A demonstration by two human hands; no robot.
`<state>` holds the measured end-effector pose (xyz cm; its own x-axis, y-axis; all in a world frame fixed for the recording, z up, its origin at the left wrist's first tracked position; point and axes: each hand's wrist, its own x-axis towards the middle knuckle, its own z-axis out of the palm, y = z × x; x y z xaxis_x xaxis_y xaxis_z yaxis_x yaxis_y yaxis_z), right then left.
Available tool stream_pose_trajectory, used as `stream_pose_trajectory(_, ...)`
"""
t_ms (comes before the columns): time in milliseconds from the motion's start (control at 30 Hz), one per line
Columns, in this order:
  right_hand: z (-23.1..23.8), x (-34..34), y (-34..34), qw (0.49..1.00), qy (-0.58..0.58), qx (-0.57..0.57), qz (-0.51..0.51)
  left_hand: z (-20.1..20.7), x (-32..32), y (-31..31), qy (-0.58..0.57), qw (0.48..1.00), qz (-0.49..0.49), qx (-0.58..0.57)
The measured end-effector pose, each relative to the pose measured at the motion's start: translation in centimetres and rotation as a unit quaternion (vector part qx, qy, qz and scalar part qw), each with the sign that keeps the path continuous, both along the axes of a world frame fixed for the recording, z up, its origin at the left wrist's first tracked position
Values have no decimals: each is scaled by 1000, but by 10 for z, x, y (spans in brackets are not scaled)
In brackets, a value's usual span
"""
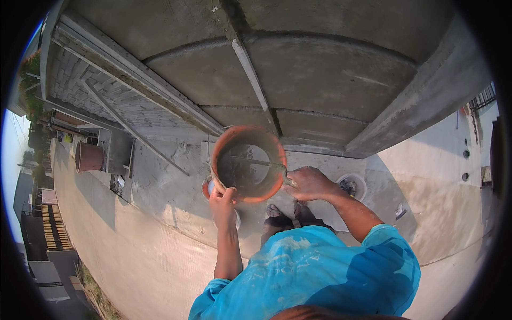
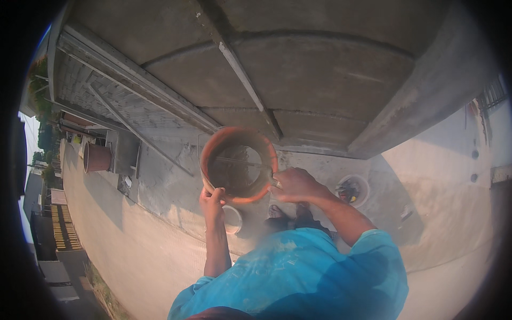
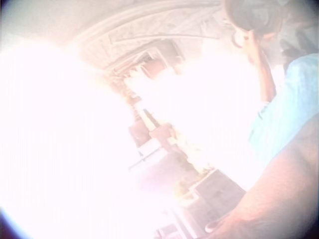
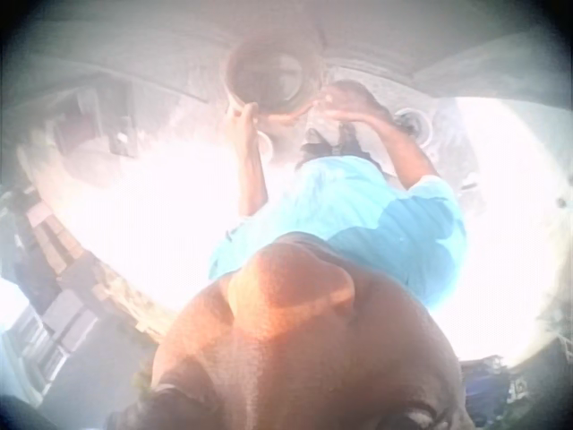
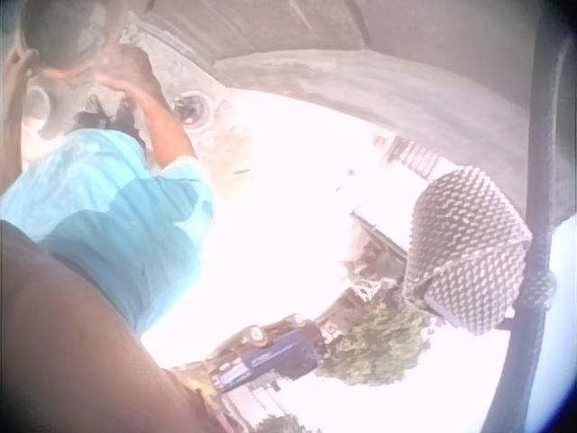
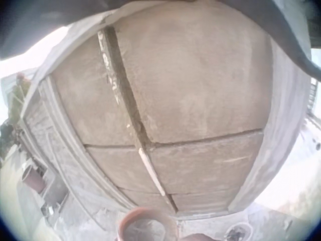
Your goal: The person scoops cement from a bucket using a trowel and applies it to a concrete ceiling. They repeatedly dip the trowel into the bucket and spread the cement onto the ceiling surface.
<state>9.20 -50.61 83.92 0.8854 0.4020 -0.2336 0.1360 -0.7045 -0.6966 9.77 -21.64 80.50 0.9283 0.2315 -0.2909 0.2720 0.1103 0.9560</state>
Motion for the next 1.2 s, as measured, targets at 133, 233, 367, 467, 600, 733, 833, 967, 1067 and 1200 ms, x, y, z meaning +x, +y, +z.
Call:
stream_pose_trajectory(133, 9, 19, -20, 946, -306, -44, -99, -13, -3, 3, 30, 998, 23, -44)
stream_pose_trajectory(233, 41, 89, -39, 888, -411, -114, -175, -26, -8, 3, 40, 997, 35, -60)
stream_pose_trajectory(367, 68, 139, -38, 892, -382, -123, -210, -46, -14, 14, 59, 995, 64, -45)
stream_pose_trajectory(467, 70, 165, -39, 849, -440, -232, -178, -43, -21, 21, 61, 993, 80, -60)
stream_pose_trajectory(600, 58, 204, -52, 751, -559, -316, -155, -52, -13, 45, 68, 994, 60, -54)
stream_pose_trajectory(733, 63, 220, -70, 698, -598, -353, -176, -49, -7, 68, 82, 993, 70, -42)
stream_pose_trajectory(833, 68, 225, -77, 680, -614, -363, -168, -49, 1, 80, 64, 992, 91, -64)
stream_pose_trajectory(967, 73, 225, -83, 672, -605, -396, -162, -59, 14, 97, 43, 994, 73, -64)
stream_pose_trajectory(1067, 75, 219, -78, 699, -559, -404, -186, -48, 22, 101, 67, 993, 69, -65)
stream_pose_trajectory(1200, 73, 218, -80, 696, -584, -382, -171, -66, 29, 111, 79, 993, 64, -54)
